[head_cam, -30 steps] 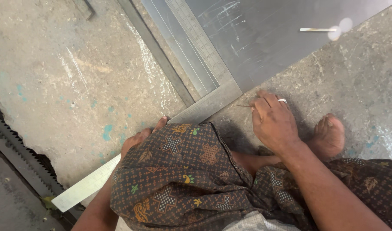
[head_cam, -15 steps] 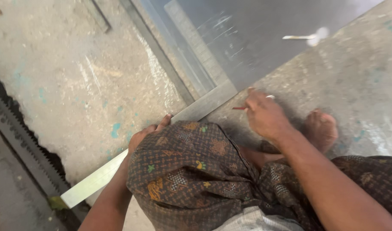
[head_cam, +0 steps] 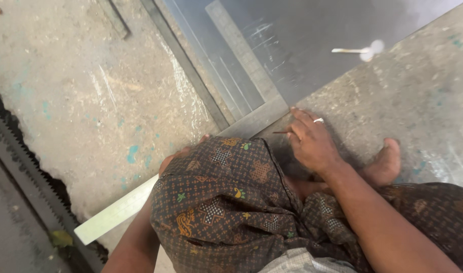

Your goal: The person uses a set square and a white marker to draw straight lines on a large metal sheet. They reposition the set square multiple times to create intersecting lines and then switch to a red marker to draw additional lines along the edges of the set square.

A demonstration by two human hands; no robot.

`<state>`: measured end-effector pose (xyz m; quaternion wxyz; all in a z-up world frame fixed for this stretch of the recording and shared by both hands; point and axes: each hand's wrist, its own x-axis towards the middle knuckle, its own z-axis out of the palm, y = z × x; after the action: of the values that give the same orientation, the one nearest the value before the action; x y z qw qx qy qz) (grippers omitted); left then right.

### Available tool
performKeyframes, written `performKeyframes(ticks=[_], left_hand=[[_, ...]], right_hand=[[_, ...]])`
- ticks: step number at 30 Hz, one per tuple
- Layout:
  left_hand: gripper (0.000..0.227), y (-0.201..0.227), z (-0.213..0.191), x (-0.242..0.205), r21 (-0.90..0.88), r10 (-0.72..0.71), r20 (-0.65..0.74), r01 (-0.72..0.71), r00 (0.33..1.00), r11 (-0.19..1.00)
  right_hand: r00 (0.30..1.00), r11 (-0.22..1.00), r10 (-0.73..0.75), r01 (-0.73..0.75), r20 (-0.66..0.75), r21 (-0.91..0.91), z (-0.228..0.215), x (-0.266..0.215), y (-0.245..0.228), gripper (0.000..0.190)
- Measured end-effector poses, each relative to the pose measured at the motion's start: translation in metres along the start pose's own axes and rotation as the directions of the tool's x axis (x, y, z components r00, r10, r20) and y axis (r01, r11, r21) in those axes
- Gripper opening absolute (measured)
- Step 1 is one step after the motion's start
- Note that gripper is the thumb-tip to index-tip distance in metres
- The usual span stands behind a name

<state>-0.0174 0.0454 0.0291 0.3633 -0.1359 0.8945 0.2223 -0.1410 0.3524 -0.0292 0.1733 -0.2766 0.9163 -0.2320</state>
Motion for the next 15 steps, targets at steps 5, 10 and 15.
performKeyframes(ticks=[5, 10, 15], left_hand=[[0.051, 0.003, 0.005, 0.001, -0.107, -0.063, -0.009, 0.062, 0.998, 0.992], [0.065, 0.027, -0.015, 0.008, 0.109, -0.144, 0.117, 0.131, 0.983, 0.985], [0.069, 0.018, -0.010, 0.010, 0.169, -0.136, 0.110, 0.116, 0.985, 0.979]], right_hand=[[1.000, 0.998, 0.023, -0.022, -0.007, 0.059, 0.004, 0.003, 0.004, 0.014], [1.000, 0.999, 0.012, -0.012, -0.002, 0.052, 0.002, 0.009, 0.003, 0.013], [1.000, 0.996, 0.027, -0.026, -0.013, 0.081, -0.003, 0.012, 0.001, 0.016]])
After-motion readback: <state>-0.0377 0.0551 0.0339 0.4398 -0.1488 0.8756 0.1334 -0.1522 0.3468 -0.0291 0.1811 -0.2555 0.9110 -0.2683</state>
